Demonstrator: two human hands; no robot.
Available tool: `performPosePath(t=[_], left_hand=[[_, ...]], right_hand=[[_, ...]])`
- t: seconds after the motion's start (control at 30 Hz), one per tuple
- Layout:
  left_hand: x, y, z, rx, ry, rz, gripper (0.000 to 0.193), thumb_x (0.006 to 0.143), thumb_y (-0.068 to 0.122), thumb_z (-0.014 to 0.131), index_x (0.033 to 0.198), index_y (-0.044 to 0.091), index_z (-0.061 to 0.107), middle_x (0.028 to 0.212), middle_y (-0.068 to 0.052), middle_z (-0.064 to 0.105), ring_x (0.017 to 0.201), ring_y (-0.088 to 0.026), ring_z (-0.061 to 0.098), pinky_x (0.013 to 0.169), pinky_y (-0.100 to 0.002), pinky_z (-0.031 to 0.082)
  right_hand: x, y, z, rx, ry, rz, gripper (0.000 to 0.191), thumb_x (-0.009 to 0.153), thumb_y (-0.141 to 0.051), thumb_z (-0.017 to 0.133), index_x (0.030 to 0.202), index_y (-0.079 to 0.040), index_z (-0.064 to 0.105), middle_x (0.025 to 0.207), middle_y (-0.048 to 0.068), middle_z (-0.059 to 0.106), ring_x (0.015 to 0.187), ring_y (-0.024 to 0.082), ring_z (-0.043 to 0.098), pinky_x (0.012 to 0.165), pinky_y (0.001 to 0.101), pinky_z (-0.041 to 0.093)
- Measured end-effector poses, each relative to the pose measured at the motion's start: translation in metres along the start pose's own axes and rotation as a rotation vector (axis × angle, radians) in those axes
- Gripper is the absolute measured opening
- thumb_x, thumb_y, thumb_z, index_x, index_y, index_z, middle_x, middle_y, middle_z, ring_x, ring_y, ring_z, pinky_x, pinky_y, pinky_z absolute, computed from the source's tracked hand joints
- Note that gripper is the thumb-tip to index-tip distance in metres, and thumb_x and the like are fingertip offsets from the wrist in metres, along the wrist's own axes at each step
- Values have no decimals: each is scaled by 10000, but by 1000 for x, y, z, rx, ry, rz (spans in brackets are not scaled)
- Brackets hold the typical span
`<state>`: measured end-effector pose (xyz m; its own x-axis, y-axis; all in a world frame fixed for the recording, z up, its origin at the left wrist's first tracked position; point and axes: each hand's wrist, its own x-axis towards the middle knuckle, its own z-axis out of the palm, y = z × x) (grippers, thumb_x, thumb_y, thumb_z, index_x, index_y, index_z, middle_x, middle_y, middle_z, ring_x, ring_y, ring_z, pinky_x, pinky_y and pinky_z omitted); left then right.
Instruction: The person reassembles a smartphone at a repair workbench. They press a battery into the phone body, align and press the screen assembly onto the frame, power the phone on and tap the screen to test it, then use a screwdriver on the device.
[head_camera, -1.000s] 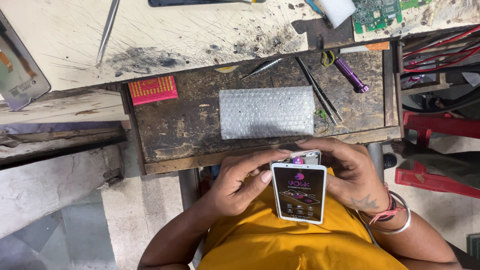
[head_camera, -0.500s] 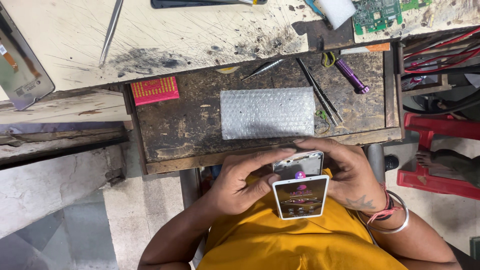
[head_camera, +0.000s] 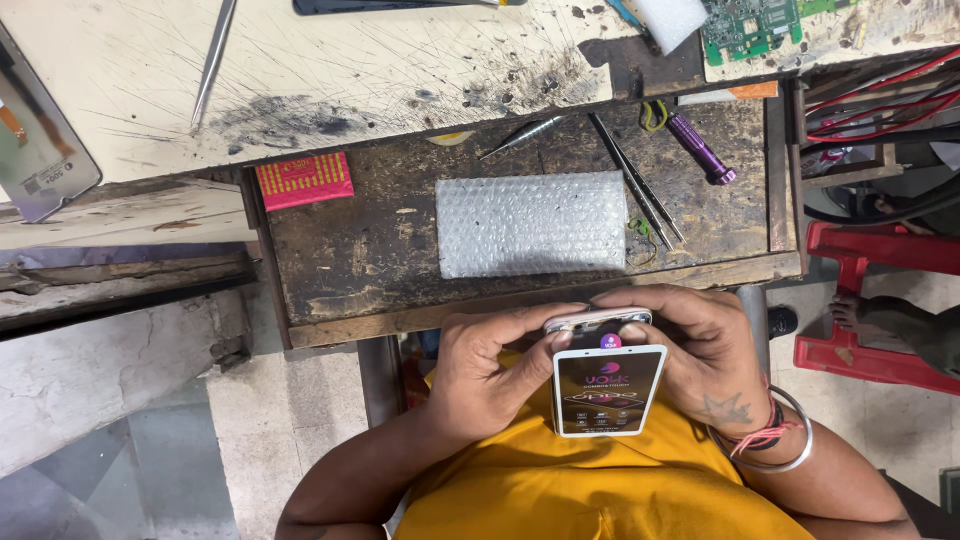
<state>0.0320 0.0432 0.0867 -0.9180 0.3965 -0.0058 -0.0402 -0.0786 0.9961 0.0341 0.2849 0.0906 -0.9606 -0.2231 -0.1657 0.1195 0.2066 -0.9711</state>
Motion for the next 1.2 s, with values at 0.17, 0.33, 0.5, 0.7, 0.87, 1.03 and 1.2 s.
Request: performPosePath(t=[0.17,0.33,0.5,0.7,0.87,1.03,1.2], left_hand=[[-1,1,-1,3,-12,-33,361,1037,237,667,1298,-11,688,1122,-146,793,998,-170,788,857,-283,652],[-1,-1,0,12,3,13,333,1038,220,680,1272,-15,702,1109,-151,795,969,-166,791,841,-281,653],[-1,-2,0,18,-4,57,312,1045,194,674,1271,-18,700,1089,-143,799,949,-168,798,819,-269,655],[-1,-2,3,-27,7,113,289,1067,175,667,1280,-19,697,1128,-153,789,987,-181,798,855,-279,661],[0,0,2,25,6,61,295,1036,179,677,1262,-8,707,1089,-133,802,944,-161,809,803,-263,666],[1,2,0,89,-4,48,296,1024,188,699,1255,2,713,1120,-135,794,993,-173,800,851,-271,652],[2,2,1,34,-9,37,288,1018,191,715,1248,17,726,1076,-127,805,932,-159,804,804,-262,650]], right_hand=[[-2,-1,5,54,53,55,157,935,-50,703,1056,24,771,964,99,806,862,118,754,745,242,601],[-1,-4,4,32,36,-5,148,936,-52,701,1045,23,767,956,99,796,846,120,755,722,240,594],[0,-7,2,-33,38,-72,132,915,-52,719,1011,22,771,910,107,795,797,129,756,692,243,581],[2,-8,1,-78,29,-148,117,910,-53,724,992,18,766,925,115,796,806,138,773,707,249,593],[3,-8,0,-73,26,-134,124,906,-67,728,989,16,767,915,118,799,785,144,776,681,248,597],[1,-11,-1,-120,36,-113,127,899,-69,737,989,13,775,914,116,806,788,147,785,681,250,605],[-1,-14,-2,-146,37,-137,122,887,-62,741,983,4,779,901,111,810,784,153,797,693,254,613]])
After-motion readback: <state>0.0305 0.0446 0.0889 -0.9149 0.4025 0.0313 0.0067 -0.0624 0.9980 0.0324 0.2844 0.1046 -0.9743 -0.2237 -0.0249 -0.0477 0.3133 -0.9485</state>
